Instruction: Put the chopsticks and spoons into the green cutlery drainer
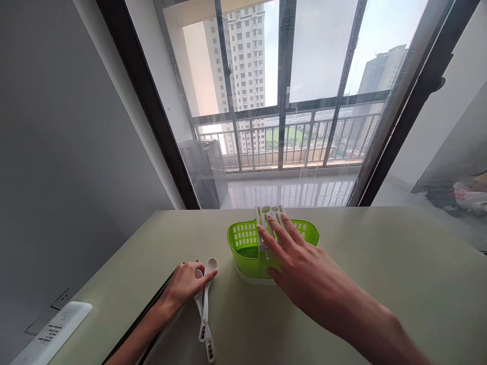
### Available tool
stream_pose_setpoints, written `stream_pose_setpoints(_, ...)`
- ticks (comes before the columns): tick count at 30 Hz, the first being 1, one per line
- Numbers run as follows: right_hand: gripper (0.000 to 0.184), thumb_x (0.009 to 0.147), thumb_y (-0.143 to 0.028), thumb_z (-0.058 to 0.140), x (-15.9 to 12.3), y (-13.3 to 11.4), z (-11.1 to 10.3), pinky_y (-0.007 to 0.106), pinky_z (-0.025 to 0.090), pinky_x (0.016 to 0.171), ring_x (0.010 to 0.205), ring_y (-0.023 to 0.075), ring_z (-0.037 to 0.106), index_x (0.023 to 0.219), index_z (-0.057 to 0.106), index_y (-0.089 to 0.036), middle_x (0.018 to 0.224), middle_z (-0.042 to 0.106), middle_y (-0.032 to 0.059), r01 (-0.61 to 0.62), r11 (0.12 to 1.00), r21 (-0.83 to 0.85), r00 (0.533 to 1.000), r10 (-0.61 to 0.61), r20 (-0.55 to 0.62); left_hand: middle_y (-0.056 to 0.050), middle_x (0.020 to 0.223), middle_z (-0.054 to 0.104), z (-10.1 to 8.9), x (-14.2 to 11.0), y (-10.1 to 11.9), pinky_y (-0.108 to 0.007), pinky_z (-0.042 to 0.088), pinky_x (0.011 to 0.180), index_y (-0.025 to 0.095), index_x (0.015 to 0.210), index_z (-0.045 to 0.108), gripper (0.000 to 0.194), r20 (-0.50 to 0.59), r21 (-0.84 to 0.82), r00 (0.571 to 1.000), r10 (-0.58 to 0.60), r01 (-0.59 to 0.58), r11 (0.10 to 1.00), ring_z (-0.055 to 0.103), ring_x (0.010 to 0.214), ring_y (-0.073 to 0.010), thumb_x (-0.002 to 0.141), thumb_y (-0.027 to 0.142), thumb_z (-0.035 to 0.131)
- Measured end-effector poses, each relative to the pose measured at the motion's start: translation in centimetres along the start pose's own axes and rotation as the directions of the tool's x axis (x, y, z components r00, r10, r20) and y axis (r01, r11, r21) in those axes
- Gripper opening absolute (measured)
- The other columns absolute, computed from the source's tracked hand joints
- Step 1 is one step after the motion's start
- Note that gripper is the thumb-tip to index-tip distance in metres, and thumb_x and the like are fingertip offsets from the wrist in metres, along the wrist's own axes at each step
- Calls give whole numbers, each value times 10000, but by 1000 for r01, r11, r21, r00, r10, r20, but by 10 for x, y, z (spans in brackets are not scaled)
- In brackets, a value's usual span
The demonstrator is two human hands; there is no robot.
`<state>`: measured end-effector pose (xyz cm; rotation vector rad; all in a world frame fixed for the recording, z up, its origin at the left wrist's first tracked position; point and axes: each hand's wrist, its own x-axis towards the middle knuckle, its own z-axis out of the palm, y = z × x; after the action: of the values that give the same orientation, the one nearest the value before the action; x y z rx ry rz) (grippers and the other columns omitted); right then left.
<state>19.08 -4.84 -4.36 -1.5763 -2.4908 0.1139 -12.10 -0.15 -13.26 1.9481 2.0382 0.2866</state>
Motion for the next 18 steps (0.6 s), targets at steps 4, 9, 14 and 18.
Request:
stream_pose_setpoints(4, 795, 956, -144, 565, -1, 0, -2, 577, 477, 1133, 1573, 388, 11, 1665, 208, -200, 1730, 105, 132, 12, 1000, 1, 1000, -12, -4, -66, 790, 763, -2, -3, 2, -290, 378, 650, 246, 747, 724, 538, -4, 125, 1000, -13, 13, 992, 697, 797, -282, 802, 753, 551)
stream_pose_setpoints(9, 790, 959, -148, 566, -1, 0, -3, 579, 455, 1148, 1572, 390, 14, 1664, 214, -203, 1732, 90, 132, 8, 1000, 4, 1000, -8, 8, -64, 912, 781, -19, -5, 0, -305, 407, 668, 261, 810, 719, 536, -30, 163, 999, 30, -24, 986, 709, 888, -296, 859, 754, 515)
stream_pose_setpoints(14, 781, 966, -162, 556, 0, 2, 2, 573, 443, 1158, 1569, 384, 9, 1665, 210, -209, 1730, 101, 134, 11, 1000, 15, 1000, -11, -7, -40, 954, 767, -50, -10, 13, -317, 440, 681, 258, 915, 712, 533, -280, 87, 952, 126, -106, 991, 675, 737, -228, 933, 724, 456)
stream_pose_setpoints(18, 781, 966, -152, 547, 0, 2, 6, 587, 445, 1151, 1566, 374, -21, 1666, 204, -217, 1728, 84, 135, 17, 1000, 24, 999, -16, -36, -32, 949, 745, -50, -18, 35, -309, 477, 654, 243, 917, 694, 413, -450, 11, 852, 266, -293, 956, 601, 627, -172, 978, 605, 506)
